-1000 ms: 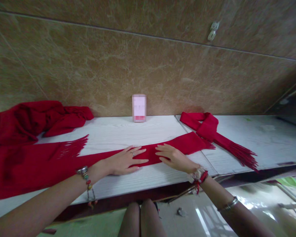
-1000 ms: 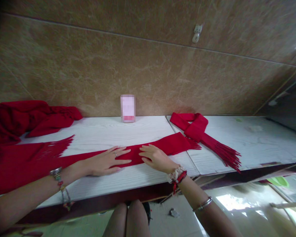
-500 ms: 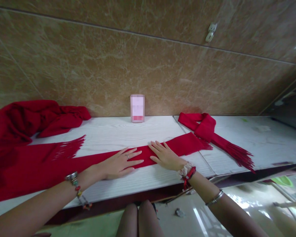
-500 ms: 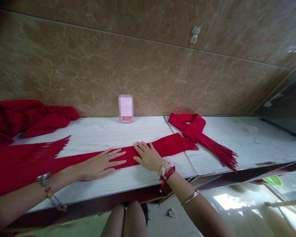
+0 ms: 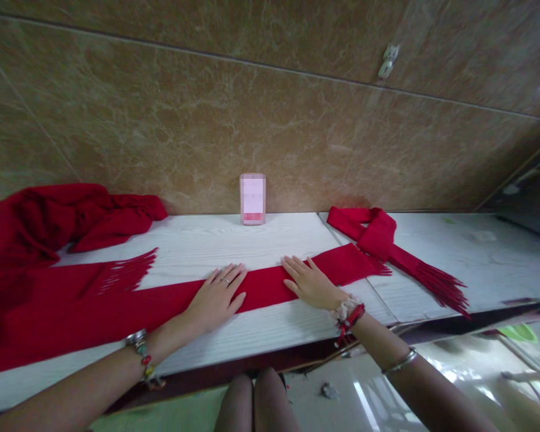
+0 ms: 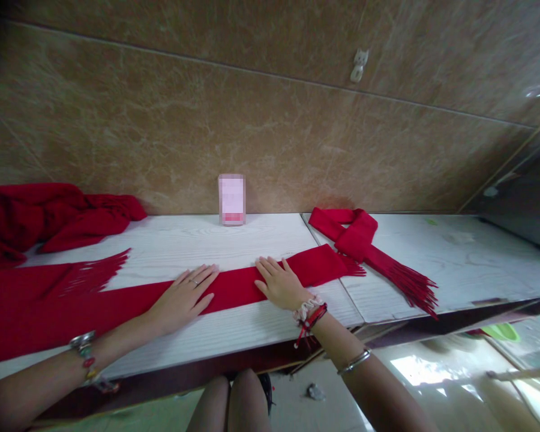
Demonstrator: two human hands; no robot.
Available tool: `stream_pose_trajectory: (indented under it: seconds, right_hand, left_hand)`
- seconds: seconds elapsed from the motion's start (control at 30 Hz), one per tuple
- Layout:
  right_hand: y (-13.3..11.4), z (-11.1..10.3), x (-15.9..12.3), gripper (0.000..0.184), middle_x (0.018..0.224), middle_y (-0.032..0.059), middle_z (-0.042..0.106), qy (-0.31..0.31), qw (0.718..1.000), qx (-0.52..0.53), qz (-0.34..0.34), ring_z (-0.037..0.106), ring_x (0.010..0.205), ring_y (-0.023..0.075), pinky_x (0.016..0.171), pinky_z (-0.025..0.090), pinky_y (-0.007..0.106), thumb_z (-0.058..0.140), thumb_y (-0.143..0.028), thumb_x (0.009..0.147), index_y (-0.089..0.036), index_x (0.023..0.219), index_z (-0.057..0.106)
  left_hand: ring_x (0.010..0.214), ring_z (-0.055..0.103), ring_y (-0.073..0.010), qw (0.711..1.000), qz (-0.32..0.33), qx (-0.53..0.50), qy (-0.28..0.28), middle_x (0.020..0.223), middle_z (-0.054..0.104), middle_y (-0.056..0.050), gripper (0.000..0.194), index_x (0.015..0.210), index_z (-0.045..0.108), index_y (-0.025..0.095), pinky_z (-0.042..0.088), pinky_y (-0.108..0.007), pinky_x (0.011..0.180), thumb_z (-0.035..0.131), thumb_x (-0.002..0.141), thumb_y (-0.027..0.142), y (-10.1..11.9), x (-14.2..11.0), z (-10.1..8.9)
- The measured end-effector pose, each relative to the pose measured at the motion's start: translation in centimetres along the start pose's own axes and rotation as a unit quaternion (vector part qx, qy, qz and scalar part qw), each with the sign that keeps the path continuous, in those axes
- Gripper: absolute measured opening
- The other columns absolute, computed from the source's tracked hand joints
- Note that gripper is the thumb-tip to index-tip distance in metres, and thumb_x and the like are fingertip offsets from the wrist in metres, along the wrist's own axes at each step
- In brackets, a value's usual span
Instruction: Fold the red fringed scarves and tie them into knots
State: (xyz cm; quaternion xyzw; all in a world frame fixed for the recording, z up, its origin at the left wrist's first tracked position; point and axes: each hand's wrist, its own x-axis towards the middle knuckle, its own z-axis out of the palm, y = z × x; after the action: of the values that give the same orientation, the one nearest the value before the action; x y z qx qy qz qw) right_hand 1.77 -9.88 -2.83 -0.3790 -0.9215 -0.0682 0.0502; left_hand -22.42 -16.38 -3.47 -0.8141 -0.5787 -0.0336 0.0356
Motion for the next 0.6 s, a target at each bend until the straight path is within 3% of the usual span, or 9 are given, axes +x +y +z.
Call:
stream_pose_trajectory:
  seconds: [0.23,0.4,0.5,0.6]
  right_hand:
    - [7.2,-0.4,-3.5,0.044,0.134,0.0151,0.043,0.02,0.992,-0.118,0.034,0.037,0.124,0.0291,0.097,0.034,0.05,0.03,-0.028,0.091,-0.009,0.128,0.044]
    - [11.9,-0.5,-5.7,0.041,0.131,0.0159,0.046,-0.007,0.987,-0.151,0.062,0.041,0.122,0.0294,0.089,0.043,0.05,0.027,-0.021,0.09,-0.012,0.124,0.049]
    - [11.6,-1.3,-5.5,0.041,0.133,0.0175,0.044,0.015,0.985,-0.14,0.104,0.038,0.124,0.0307,0.091,0.039,0.053,0.028,-0.025,0.091,-0.011,0.124,0.048]
    - [7.6,-2.4,-3.7,0.047,0.136,0.0181,0.039,0.057,0.991,-0.088,0.089,0.032,0.128,0.0275,0.1,0.031,0.05,0.027,-0.031,0.092,-0.008,0.13,0.04]
  left_hand:
    - [0.127,0.033,-0.0215,1.0,0.009,0.019,-0.006,0.139,0.037,-0.006,0.05,0.133,0.038,0.017,0.026,-0.04,0.103,0.028,0.088,0.035,0.0,0.0,0.1]
    - [0.128,0.033,-0.0214,1.0,0.0,0.001,0.0,0.139,0.038,-0.005,0.049,0.133,0.038,0.018,0.025,-0.041,0.104,0.03,0.088,0.035,-0.2,0.0,0.4]
    - [0.128,0.032,-0.022,1.0,-0.003,-0.012,-0.001,0.139,0.038,-0.006,0.049,0.133,0.038,0.019,0.026,-0.041,0.104,0.03,0.088,0.037,-0.3,0.3,0.5]
    - [0.129,0.03,-0.023,1.0,0.002,-0.031,-0.002,0.14,0.034,-0.008,0.051,0.134,0.036,0.017,0.027,-0.043,0.103,0.027,0.089,0.04,0.0,1.0,0.2]
